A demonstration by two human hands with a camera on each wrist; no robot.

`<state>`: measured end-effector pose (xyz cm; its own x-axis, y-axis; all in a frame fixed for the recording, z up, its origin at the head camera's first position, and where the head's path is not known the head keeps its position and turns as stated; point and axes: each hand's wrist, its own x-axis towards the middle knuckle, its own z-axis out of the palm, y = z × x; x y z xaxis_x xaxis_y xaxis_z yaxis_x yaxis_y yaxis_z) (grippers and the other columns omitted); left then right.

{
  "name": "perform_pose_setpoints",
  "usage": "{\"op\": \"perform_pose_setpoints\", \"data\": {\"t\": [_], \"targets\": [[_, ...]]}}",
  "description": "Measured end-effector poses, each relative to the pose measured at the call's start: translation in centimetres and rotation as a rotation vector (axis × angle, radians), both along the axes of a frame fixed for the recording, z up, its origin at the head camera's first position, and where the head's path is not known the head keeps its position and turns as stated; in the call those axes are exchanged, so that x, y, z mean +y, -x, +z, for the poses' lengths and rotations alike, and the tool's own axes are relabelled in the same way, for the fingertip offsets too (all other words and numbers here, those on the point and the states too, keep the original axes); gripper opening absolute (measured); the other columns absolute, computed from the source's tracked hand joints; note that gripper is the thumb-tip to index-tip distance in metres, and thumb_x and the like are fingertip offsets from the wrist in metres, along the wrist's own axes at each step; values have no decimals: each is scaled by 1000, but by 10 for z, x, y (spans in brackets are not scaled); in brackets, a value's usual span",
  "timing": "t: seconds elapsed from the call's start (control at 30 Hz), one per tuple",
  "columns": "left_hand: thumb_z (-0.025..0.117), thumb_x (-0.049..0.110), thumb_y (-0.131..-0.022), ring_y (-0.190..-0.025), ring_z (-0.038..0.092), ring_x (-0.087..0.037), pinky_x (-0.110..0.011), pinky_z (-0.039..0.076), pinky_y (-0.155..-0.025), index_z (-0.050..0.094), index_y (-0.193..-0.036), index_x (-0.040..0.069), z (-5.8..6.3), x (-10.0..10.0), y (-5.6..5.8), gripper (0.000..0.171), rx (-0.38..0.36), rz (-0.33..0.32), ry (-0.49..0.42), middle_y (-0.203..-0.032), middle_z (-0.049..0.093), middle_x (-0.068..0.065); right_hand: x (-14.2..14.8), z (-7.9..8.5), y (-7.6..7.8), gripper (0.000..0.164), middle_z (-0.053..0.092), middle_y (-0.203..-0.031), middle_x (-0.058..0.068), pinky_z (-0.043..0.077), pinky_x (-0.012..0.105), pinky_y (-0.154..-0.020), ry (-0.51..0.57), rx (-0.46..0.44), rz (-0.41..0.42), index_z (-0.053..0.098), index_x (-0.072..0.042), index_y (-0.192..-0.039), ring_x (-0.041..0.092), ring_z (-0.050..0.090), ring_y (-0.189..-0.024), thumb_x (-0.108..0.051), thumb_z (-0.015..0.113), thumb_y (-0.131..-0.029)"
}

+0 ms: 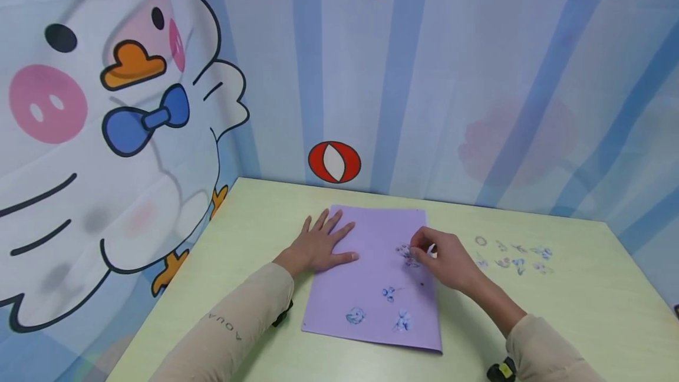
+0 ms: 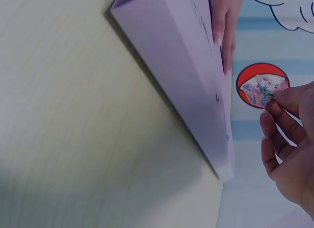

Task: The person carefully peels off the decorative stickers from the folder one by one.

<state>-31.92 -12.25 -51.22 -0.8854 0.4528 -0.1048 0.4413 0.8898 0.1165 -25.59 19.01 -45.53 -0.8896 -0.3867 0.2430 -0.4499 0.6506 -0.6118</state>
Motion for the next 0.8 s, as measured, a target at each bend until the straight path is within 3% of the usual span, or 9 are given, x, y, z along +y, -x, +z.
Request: {"op": "perform_pose_setpoints", "data": {"t": [0.57,0.8], "targets": [[39,81,-97,-163,-3,-38,-67,2,-126,19,-171,34,-4,0,4,90,-7,5,-1,-179,5,-5,77,2,-5,7,73,-89,-7,54,31,-78,-64,56,-137,77,-10,-104,14,65,-83,-6,74,-99],[41,80,-97,-163,-3,-39,-67,1,-126,22,-171,32,-4,0,2,90,-13,6,-20,-179,6,-6,113,2,-9,4,72,-86,-7,52,24,-74,-87,114,-184,75,-7,-102,8,63,-79,-10,76,-99]]}}
